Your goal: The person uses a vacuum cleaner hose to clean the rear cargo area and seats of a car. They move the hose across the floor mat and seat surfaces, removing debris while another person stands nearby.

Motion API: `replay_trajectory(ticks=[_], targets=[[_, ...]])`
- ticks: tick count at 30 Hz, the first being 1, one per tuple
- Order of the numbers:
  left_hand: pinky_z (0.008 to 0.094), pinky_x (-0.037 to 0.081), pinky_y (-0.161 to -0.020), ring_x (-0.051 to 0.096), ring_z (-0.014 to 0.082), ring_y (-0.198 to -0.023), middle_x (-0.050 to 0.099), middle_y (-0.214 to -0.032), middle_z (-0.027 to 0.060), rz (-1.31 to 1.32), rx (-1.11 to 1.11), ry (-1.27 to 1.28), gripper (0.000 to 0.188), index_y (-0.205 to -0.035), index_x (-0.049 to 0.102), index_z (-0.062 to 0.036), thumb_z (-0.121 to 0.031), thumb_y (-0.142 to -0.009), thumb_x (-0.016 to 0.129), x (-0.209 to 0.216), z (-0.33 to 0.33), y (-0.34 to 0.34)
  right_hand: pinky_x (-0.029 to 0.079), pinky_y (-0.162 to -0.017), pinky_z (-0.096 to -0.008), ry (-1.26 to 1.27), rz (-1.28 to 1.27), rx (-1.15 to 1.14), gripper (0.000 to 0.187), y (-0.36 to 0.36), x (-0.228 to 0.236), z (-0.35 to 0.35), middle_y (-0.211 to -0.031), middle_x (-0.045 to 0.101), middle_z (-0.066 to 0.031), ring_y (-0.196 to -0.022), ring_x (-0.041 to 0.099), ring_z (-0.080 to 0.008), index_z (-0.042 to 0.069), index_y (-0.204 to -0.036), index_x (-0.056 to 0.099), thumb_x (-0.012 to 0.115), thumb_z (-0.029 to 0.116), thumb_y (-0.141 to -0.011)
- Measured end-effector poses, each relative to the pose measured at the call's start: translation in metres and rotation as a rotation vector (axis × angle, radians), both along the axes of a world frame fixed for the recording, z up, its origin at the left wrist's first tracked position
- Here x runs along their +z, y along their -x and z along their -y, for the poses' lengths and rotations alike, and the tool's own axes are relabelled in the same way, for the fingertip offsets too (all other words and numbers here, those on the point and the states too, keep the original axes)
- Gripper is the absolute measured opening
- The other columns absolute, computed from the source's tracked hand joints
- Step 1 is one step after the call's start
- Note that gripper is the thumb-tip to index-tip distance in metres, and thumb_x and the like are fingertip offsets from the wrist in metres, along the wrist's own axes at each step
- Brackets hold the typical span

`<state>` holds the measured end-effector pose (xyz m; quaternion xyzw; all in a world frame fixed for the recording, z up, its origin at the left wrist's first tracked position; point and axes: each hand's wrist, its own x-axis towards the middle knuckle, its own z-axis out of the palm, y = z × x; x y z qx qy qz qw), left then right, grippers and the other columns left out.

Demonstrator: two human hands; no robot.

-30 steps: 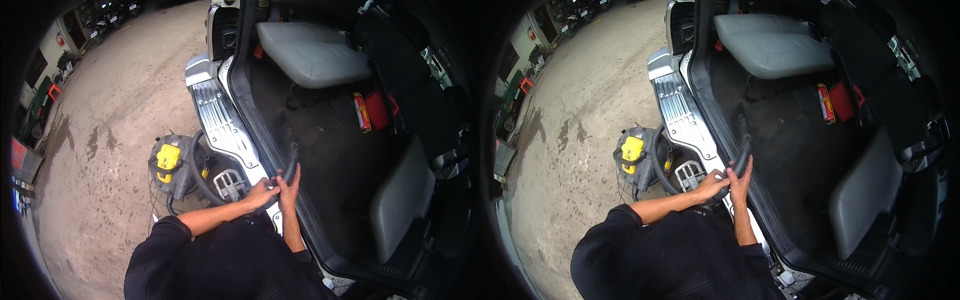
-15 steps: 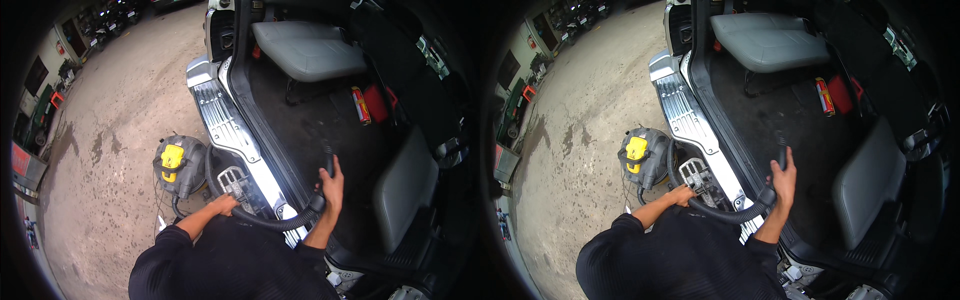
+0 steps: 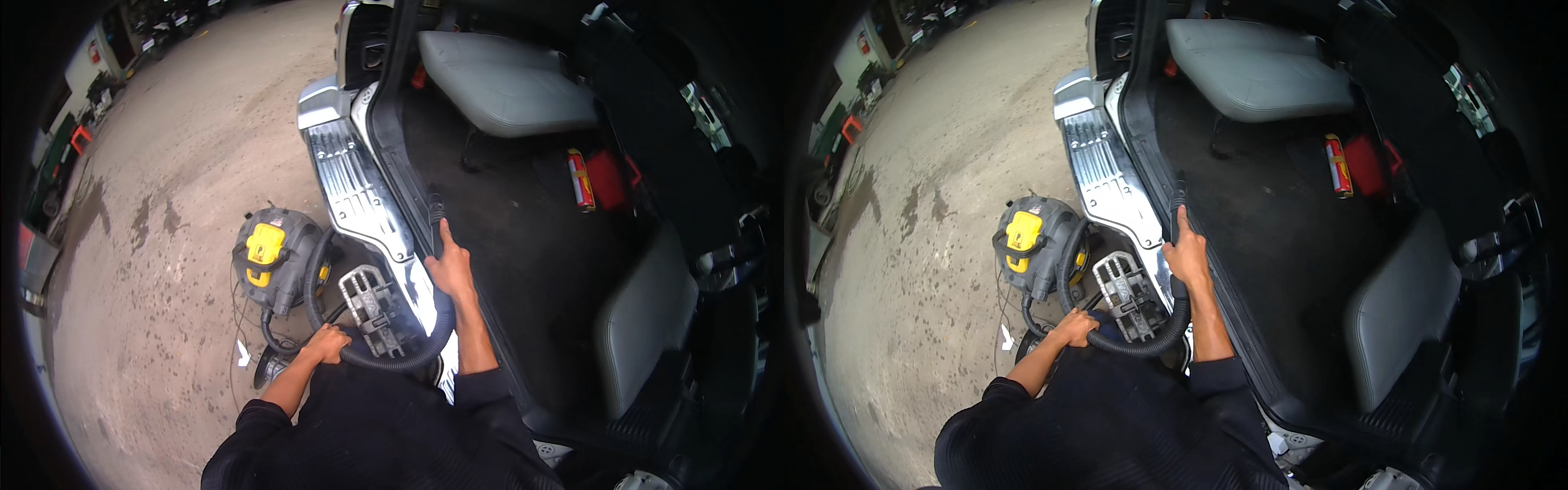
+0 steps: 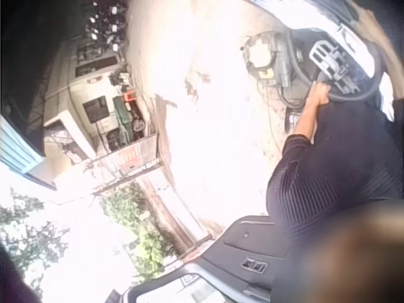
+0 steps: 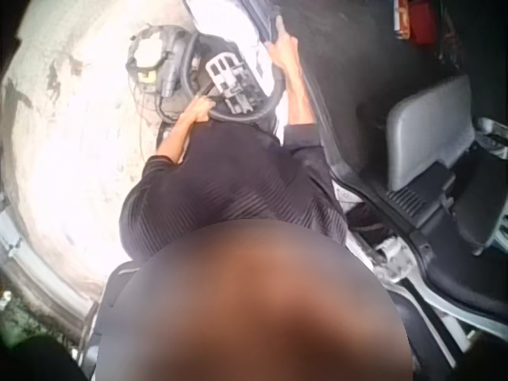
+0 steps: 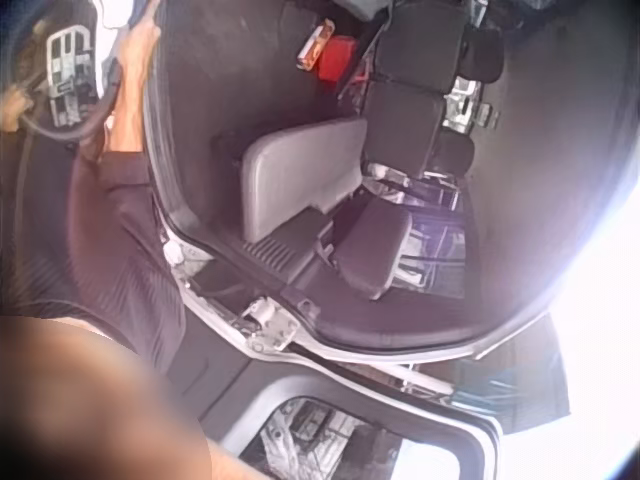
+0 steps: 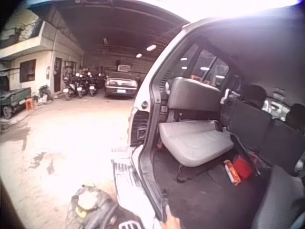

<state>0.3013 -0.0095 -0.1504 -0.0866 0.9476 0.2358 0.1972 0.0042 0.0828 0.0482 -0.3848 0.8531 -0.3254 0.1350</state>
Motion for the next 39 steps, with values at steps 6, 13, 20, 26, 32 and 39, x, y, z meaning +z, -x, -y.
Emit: replay_trajectory(ticks=[6, 13, 20, 26, 32, 39], targets=[[0.0421, 0.04, -0.093, 0.058, 0.0263, -0.107, 0.067, -0.102, 0.0064, -0.004, -0.064, -0.037, 0.039, -0.102, 0.068, -0.0122, -0.016, -0.063, 0.071, -0.001, 0.019, 0.019, 0.048, -0.047, -0.0297, 0.276, 0.432, -0.389, 0.077, 0.03, 0.012, -0.055, -0.074, 0.063, -0.0121, -0.048, 0.057, -0.014, 0.005, -0.145, 0.036, 0.057, -0.002, -0.072], [0.0426, 0.04, -0.094, 0.059, 0.0265, -0.106, 0.067, -0.102, 0.0066, 0.039, 0.026, 0.031, 0.039, -0.101, 0.069, -0.0133, -0.021, -0.063, 0.073, -0.007, 0.065, -0.014, 0.051, -0.071, -0.0278, 0.193, 0.268, 0.178, 0.076, -0.029, 0.015, 0.06, -0.132, 0.055, -0.0215, -0.077, 0.066, -0.0139, 0.009, -0.144, 0.039, 0.06, -0.001, -0.071], [0.0387, 0.039, -0.096, 0.059, 0.0261, -0.105, 0.069, -0.098, 0.0063, -0.021, 0.171, -0.047, 0.032, -0.096, 0.07, -0.0132, -0.019, -0.065, 0.073, -0.007, 0.103, -0.024, 0.045, -0.041, -0.0277, 0.332, 0.415, -0.574, 0.079, -0.014, 0.034, 0.033, -0.081, 0.061, -0.011, -0.046, 0.053, -0.0136, 0.005, -0.148, 0.03, 0.053, -0.005, -0.073], [0.0375, 0.038, -0.098, 0.059, 0.0254, -0.107, 0.069, -0.1, 0.0066, 0.04, -0.01, 0.037, 0.037, -0.101, 0.07, -0.0142, -0.016, -0.065, 0.072, -0.024, 0.132, -0.014, 0.052, -0.073, -0.0447, -0.067, -0.026, -0.459, 0.08, -0.01, -0.024, 0.061, -0.082, 0.062, -0.0359, -0.081, 0.065, -0.0461, -0.006, -0.144, 0.026, 0.062, 0.003, -0.073], [0.0401, 0.035, -0.103, 0.055, 0.0232, -0.115, 0.066, -0.114, 0.0034, 0.269, -0.064, 0.101, 0.043, -0.109, 0.07, -0.0233, -0.02, -0.067, 0.074, -0.051, 0.142, -0.005, 0.039, -0.105, -0.0347, 0.151, 0.274, 0.339, 0.08, -0.074, 0.003, 0.153, -0.139, 0.048, -0.0238, -0.124, 0.053, -0.0314, 0.01, -0.146, 0.037, 0.064, 0.007, -0.07], [0.0412, 0.032, -0.108, 0.057, 0.0234, -0.112, 0.066, -0.111, 0.0039, 0.122, 0.163, 0.074, 0.04, -0.105, 0.071, -0.0217, -0.018, -0.065, 0.074, -0.062, 0.178, -0.016, 0.053, -0.078, -0.0364, 0.281, 0.355, -0.586, 0.081, -0.037, 0.015, 0.089, -0.11, 0.063, -0.0274, -0.092, 0.067, -0.0318, 0.0, -0.147, 0.026, 0.058, -0.001, -0.073]])
